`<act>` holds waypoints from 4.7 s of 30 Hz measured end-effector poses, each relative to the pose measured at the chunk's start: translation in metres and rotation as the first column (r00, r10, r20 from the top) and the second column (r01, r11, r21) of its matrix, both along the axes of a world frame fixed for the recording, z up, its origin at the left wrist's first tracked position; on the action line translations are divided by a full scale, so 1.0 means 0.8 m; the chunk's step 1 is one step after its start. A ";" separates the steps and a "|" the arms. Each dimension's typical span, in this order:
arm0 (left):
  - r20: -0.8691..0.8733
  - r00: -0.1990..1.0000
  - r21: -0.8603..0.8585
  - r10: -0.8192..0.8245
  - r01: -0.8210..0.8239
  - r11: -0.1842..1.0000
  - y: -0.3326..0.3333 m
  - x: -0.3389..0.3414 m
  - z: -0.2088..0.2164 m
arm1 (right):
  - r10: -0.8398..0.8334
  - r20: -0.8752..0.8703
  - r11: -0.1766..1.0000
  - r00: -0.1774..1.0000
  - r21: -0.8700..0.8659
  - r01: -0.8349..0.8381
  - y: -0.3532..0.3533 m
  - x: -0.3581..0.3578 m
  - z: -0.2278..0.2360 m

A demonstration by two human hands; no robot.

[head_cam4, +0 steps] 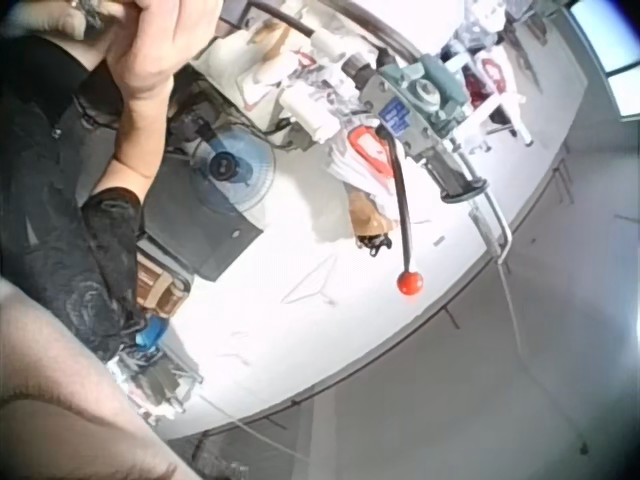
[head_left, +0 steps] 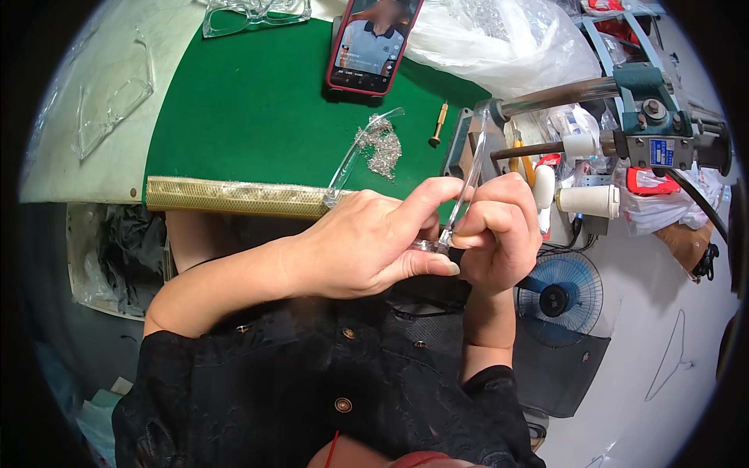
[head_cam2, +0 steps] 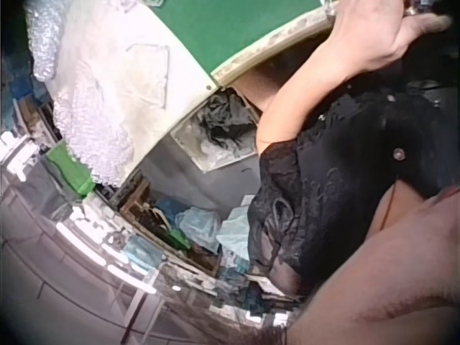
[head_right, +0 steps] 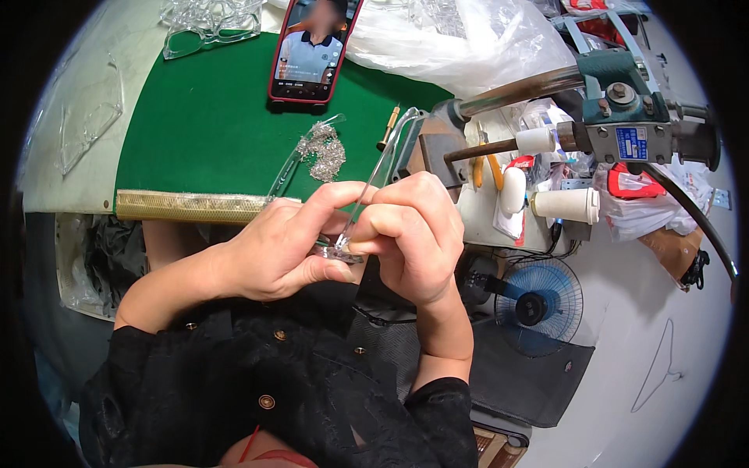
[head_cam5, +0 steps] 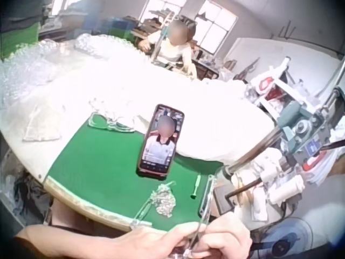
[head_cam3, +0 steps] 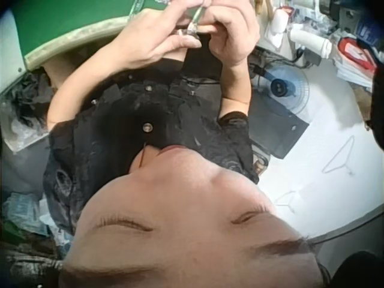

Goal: The person repeatedly picks up clear eyeglass frames and uses a small tool to tighten or adjust the hinge screws. They handle multiple frames one at a time, placing each back on the table after adjustment.

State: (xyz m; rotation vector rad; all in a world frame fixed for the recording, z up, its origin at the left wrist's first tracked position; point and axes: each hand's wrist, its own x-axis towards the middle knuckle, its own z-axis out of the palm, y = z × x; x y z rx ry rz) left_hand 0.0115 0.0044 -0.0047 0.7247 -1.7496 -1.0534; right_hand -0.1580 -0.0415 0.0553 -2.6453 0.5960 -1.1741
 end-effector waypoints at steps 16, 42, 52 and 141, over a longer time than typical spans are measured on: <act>-0.074 0.997 -0.007 0.014 -0.014 1.000 -0.001 -0.004 -0.006 | 0.004 0.055 0.996 0.998 0.090 -0.009 0.000 -0.001 -0.006; -0.101 0.993 0.071 -0.068 0.075 0.995 -0.002 0.000 0.004 | -0.022 0.169 0.980 0.985 0.199 -0.012 0.003 -0.003 -0.012; -0.092 0.992 0.083 -0.088 0.095 0.992 -0.003 -0.001 0.004 | 0.020 0.290 0.951 0.957 0.291 -0.108 -0.006 -0.004 -0.018; -0.202 0.763 0.404 0.614 -0.506 0.762 0.119 0.253 -0.031 | -0.530 0.431 0.846 0.730 0.320 0.426 -0.005 -0.106 -0.135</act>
